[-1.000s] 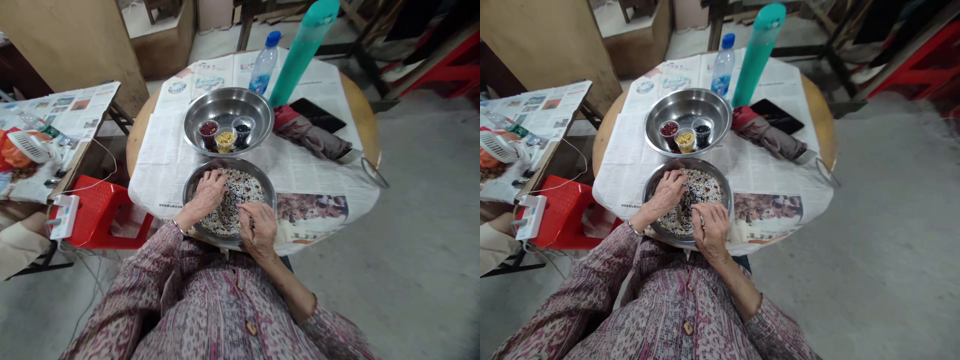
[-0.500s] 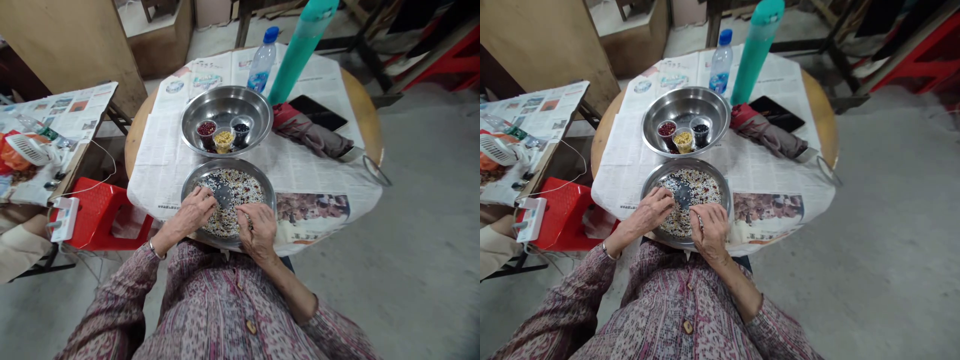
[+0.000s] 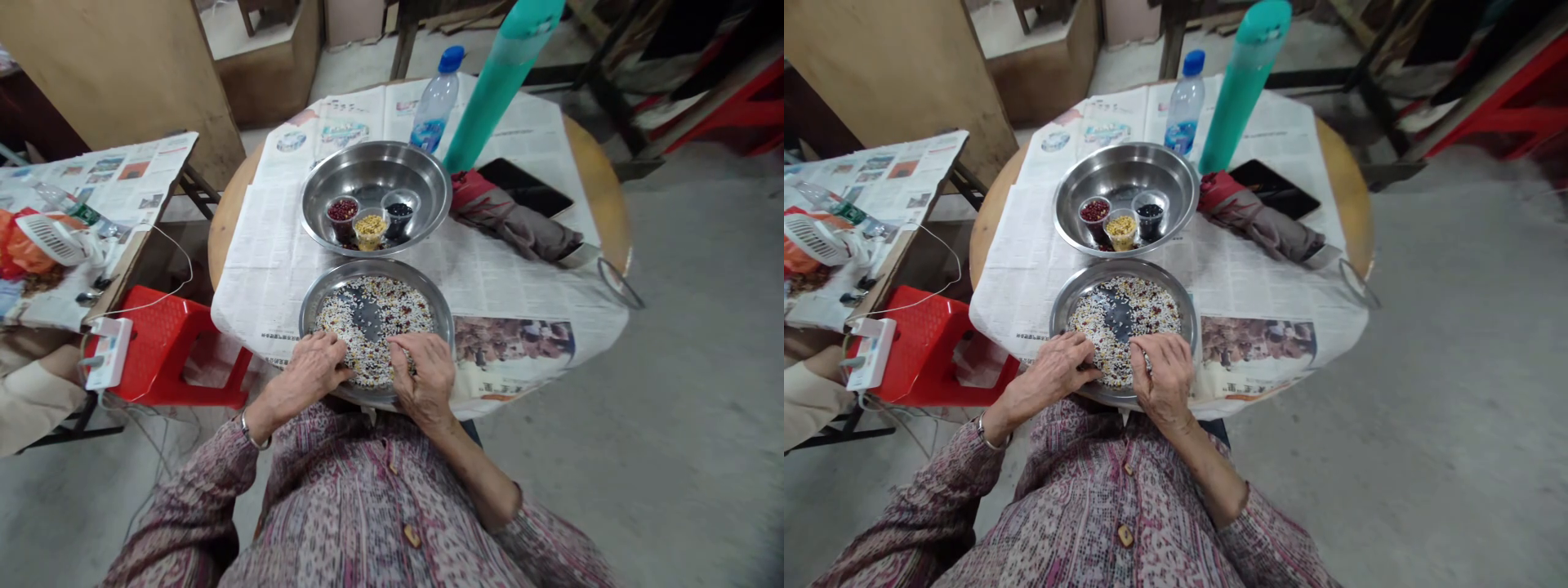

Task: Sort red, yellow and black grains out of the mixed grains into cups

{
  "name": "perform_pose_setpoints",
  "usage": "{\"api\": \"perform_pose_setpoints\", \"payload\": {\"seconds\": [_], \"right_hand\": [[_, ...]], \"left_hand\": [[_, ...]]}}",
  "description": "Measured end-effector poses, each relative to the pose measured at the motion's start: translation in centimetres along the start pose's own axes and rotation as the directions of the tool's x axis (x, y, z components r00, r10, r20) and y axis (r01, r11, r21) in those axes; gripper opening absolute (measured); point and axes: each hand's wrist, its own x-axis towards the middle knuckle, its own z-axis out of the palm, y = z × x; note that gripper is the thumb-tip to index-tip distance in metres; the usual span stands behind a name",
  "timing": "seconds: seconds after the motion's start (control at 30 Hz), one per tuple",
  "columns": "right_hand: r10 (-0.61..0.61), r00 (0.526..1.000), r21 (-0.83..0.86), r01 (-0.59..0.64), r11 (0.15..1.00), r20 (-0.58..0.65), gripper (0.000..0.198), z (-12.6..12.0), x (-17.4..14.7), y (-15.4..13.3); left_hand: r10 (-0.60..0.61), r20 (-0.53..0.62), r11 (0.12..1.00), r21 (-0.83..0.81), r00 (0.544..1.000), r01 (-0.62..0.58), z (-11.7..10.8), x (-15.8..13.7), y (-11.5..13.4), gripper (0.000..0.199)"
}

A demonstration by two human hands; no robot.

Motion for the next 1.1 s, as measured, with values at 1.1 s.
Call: {"api": "perform_pose_setpoints", "payload": {"seconds": [1.1], "right_hand": [[-0.006, 0.999, -0.035, 0.007, 0.999, 0.036, 0.01, 0.1, 0.0, -0.1]], "left_hand": [[-0.148, -0.151, 0.989, -0.031, 0.977, 0.145, 0.8, 2.6, -0.6, 0.046]]}}
